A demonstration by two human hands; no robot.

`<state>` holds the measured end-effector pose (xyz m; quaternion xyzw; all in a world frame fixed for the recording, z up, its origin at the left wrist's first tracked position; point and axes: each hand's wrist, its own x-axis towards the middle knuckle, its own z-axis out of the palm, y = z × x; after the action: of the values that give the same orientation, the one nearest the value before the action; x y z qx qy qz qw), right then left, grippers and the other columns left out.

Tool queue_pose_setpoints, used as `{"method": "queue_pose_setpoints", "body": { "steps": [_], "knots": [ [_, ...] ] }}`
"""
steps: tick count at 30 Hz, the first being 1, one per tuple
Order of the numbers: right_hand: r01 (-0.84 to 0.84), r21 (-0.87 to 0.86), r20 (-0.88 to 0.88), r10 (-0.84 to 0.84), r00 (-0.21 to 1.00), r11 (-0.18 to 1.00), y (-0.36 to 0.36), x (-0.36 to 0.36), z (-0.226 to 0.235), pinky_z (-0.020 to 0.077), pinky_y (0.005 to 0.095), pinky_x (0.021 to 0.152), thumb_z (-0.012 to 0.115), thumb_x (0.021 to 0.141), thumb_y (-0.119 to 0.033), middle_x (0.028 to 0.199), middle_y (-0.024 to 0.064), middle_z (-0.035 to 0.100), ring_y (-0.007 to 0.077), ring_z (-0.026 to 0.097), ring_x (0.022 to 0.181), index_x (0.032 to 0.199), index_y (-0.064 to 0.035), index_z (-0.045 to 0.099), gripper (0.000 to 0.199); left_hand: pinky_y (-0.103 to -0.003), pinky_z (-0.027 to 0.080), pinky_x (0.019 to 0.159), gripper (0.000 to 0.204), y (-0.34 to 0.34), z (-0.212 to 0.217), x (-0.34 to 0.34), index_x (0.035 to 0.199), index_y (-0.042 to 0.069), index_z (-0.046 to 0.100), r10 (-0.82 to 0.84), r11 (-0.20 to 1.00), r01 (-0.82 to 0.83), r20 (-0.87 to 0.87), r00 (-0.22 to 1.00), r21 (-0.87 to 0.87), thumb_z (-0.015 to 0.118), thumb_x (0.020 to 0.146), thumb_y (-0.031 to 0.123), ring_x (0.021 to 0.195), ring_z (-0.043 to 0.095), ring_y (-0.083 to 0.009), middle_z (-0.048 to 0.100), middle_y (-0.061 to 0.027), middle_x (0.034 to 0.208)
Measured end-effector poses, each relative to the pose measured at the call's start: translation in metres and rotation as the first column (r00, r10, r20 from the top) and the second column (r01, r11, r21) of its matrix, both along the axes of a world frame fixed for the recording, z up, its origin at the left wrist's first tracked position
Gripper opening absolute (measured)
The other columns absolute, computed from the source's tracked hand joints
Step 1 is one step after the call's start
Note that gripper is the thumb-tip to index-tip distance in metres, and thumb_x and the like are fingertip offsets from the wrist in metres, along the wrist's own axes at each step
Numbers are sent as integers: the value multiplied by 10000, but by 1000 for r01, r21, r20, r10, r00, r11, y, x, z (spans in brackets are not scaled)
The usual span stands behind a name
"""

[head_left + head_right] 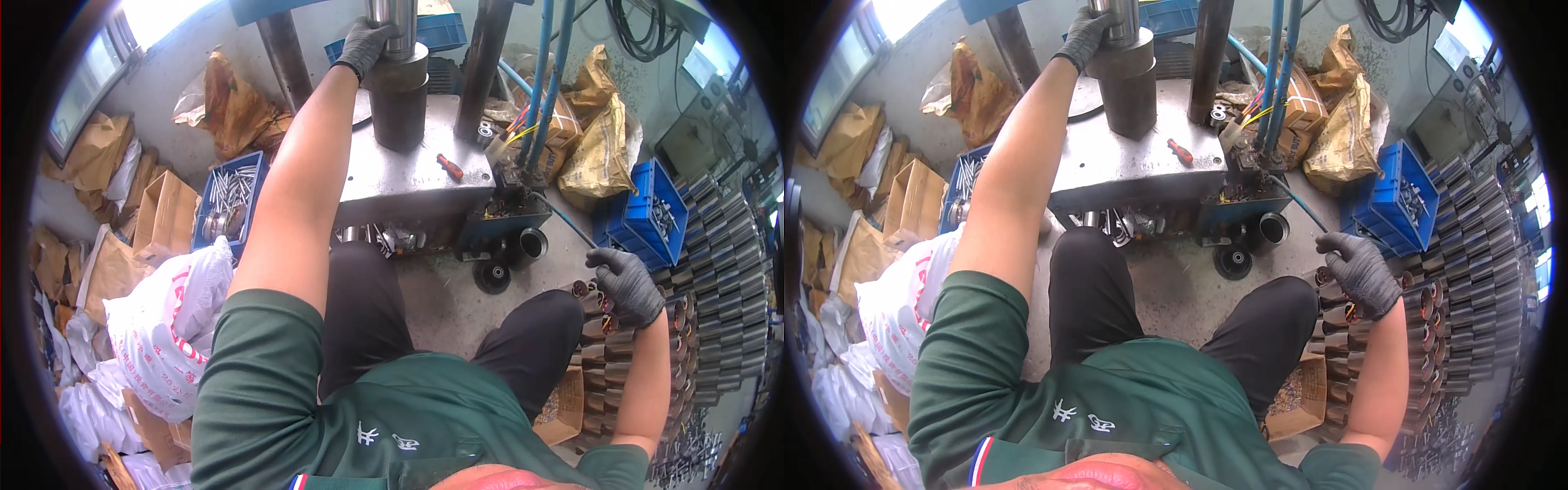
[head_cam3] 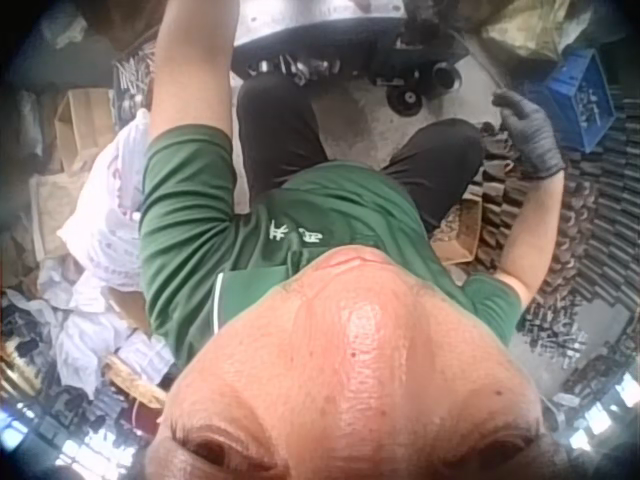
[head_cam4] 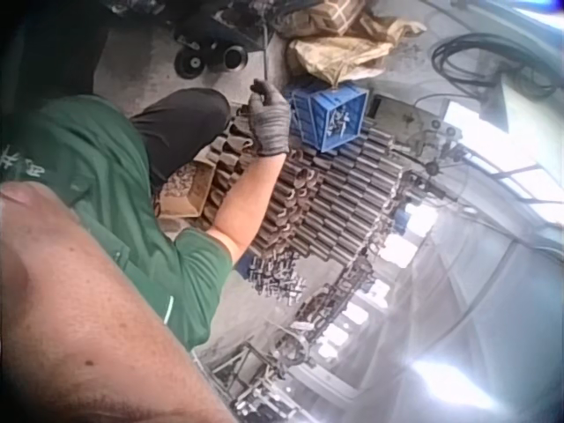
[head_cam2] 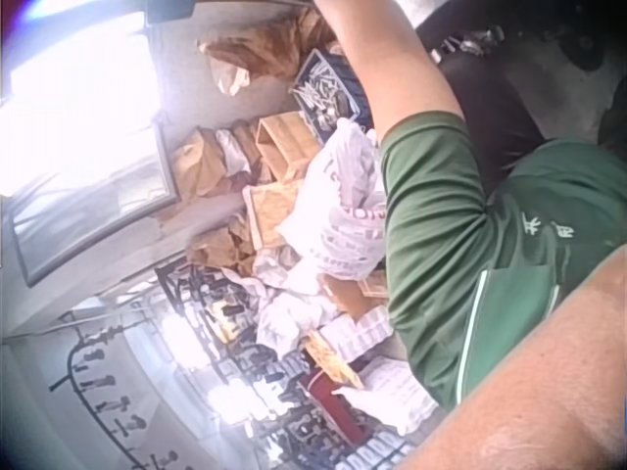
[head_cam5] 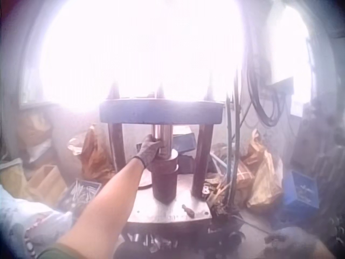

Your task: The recorder is inserting wire-wound stators into metal housings using a hydraulic press to seat them properly, then trimming the excess length of the lead wires using scissors.

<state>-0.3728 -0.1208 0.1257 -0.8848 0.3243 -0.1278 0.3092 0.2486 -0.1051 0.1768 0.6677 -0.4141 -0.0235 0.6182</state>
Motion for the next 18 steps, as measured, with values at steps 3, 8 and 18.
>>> {"method": "queue_pose_setpoints", "body": {
  "steps": [3,8,18],
  "knots": [
    [-110,-3,-231,106,967,994,-2,-1,6,561,326,691,583,883,-61,925,124,738,160,677,723,1118,23,699,275,-347,549,853,555,-2,0,-2,1111,-48,687,-52,998,51,-26,998,-22,819,739,341,904,714,-233,739,-180,994],
    [-30,82,-277,51,959,996,3,3,11,568,373,773,604,879,-124,957,178,738,263,707,816,1126,-13,716,294,-346,547,859,537,2,2,-1,1104,-43,693,-86,996,86,-22,996,9,809,742,337,907,714,-233,740,-178,993],
    [113,212,-76,-99,992,971,1,-2,9,553,298,665,574,918,-62,973,101,745,123,643,725,1199,30,675,313,-351,551,853,491,5,5,-12,1038,-43,737,-76,997,76,-29,997,15,819,734,333,886,721,-241,747,-177,949]
  ]
}}
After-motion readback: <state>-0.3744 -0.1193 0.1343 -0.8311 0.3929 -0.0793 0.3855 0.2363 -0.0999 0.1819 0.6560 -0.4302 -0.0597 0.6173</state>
